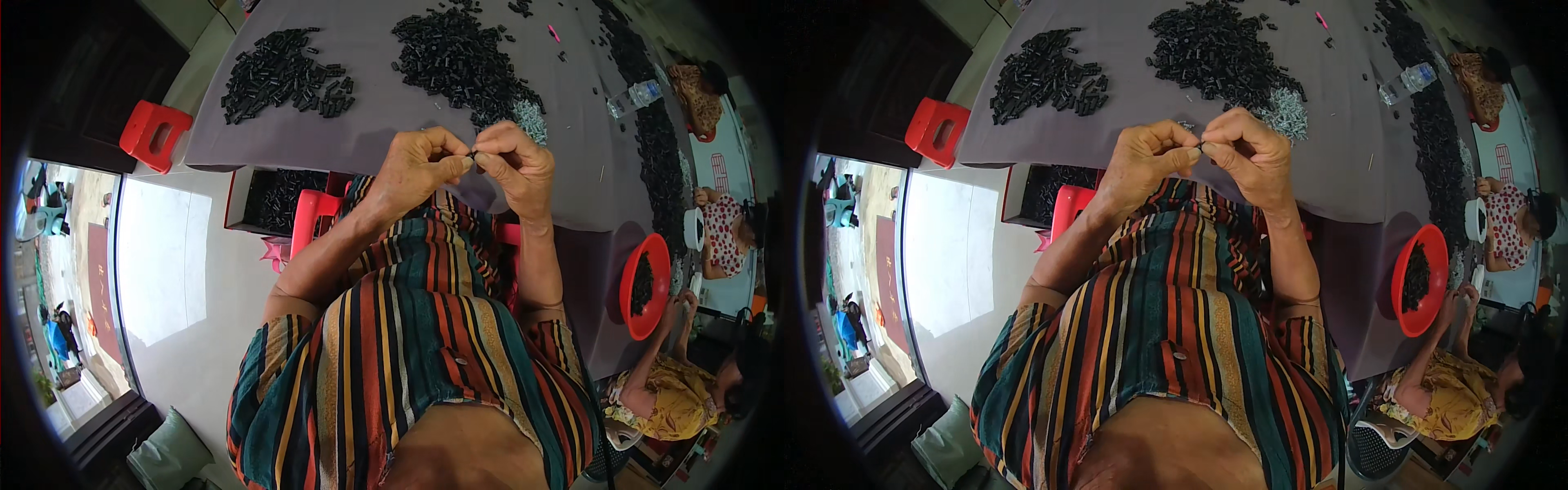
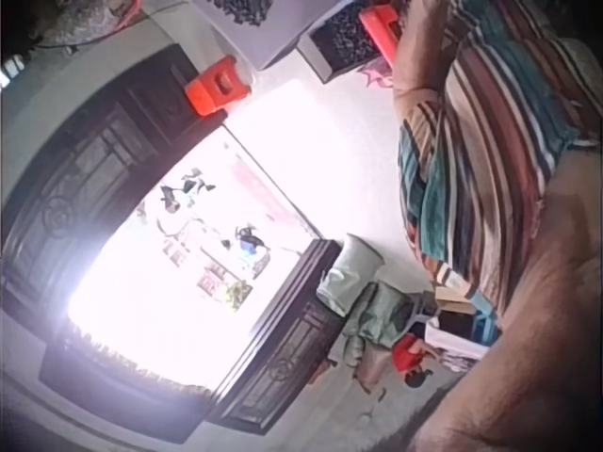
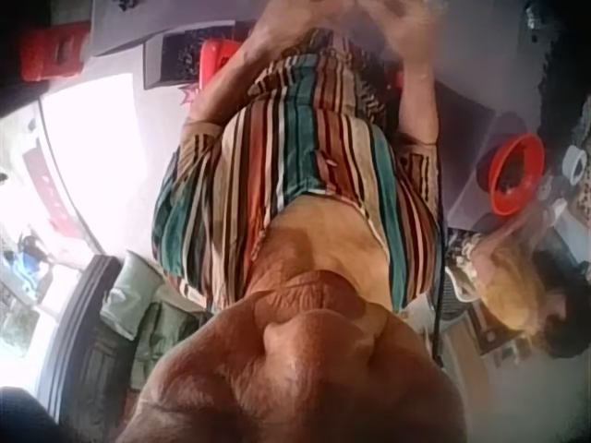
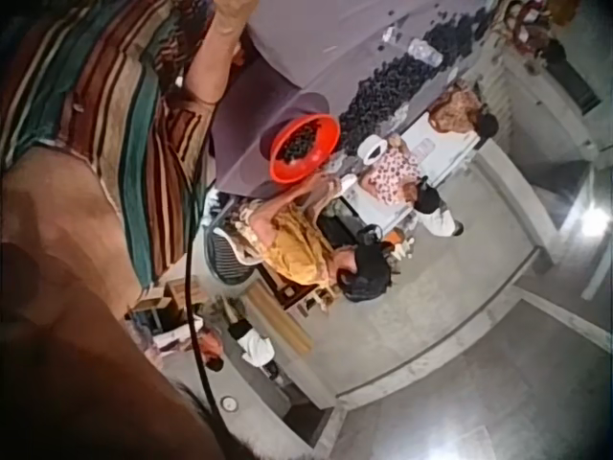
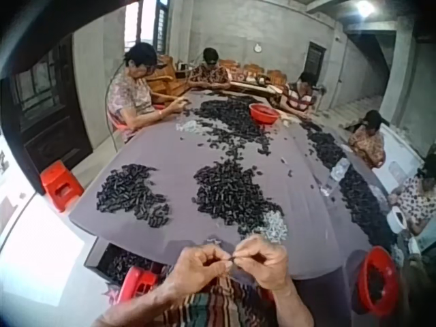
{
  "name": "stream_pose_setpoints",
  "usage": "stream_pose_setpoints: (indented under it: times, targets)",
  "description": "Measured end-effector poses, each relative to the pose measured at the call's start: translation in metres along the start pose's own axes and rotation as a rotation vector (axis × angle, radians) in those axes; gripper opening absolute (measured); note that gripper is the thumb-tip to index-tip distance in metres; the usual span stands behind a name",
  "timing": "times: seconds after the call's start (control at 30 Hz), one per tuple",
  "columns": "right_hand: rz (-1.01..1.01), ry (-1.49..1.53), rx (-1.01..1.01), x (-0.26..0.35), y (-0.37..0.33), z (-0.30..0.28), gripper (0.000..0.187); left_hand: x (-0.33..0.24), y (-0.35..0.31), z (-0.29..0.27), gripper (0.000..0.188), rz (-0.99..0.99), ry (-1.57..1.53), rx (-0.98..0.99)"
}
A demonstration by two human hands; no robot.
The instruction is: The person assembles small components by picking up plastic parts and metal pins from the table and connecting them together by hand.
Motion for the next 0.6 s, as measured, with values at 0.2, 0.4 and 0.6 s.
stream_pose_setpoints:
  times: [0.2, 0.4, 0.6]
  targets:
    - [0.026, -0.136, -0.103, 0.011, 0.003, -0.003, 0.025, -0.004, 0.003, -0.005, 0.007, 0.035, -0.044, -0.046]
    - [-0.266, -0.858, 0.023, 0.037, 0.002, 0.025, 0.034, -0.005, 0.002, -0.009, 0.006, 0.000, -0.008, -0.074]
    - [-0.349, -1.139, 0.027, 0.027, -0.004, 0.039, 0.033, 0.006, 0.003, -0.011, 0.006, -0.061, 0.021, -0.063]
Point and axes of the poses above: each hand's wrist, its own y-axis towards the middle knuckle, its own z-axis out of the palm, x = y × z, the point moved 9 cm from there along y, towards the middle knuckle, and after that the axes turned 1 degree about x, right-handed, at the moved point
